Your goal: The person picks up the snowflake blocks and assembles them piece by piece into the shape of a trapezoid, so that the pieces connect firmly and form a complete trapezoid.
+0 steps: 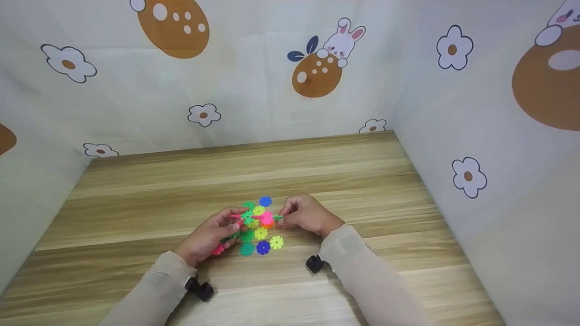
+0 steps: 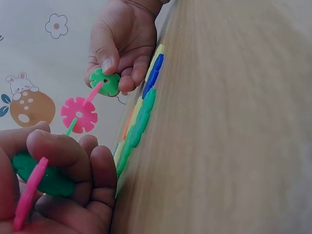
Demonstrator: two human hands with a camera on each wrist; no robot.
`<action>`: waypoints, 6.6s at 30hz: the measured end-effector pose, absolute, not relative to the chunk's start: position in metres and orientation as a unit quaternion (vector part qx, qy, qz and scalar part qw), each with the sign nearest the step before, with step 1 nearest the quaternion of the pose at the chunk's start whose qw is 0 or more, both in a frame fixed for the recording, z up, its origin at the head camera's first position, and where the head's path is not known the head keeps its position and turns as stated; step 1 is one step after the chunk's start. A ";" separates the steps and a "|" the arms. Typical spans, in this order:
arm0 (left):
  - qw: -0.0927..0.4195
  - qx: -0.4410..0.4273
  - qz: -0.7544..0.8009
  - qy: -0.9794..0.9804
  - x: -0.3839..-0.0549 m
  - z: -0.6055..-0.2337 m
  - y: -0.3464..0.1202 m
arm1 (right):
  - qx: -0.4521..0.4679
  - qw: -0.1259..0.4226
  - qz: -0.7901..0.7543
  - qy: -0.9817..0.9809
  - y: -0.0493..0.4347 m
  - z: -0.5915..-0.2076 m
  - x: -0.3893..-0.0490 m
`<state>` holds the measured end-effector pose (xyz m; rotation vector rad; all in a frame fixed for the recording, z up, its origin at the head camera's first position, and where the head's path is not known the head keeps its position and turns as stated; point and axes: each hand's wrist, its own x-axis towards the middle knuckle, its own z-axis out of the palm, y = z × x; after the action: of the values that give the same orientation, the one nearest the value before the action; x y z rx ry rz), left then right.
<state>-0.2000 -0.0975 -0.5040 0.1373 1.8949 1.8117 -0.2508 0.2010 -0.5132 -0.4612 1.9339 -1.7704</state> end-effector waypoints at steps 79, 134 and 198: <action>0.236 0.024 0.654 0.718 -0.197 -0.500 -0.088 | -0.190 0.188 -0.641 0.719 0.194 -0.506 -0.246; 0.207 0.103 0.694 0.682 -0.185 -0.490 -0.082 | -0.276 0.019 -0.494 0.824 0.166 -0.483 -0.219; 0.169 0.012 0.675 0.718 -0.200 -0.503 -0.096 | -0.293 0.236 -0.331 0.865 0.181 -0.482 -0.221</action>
<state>-0.1997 -0.0958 -0.5031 0.0335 2.0406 1.9190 -0.2210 0.1807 -0.4820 -0.8035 2.3730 -0.9071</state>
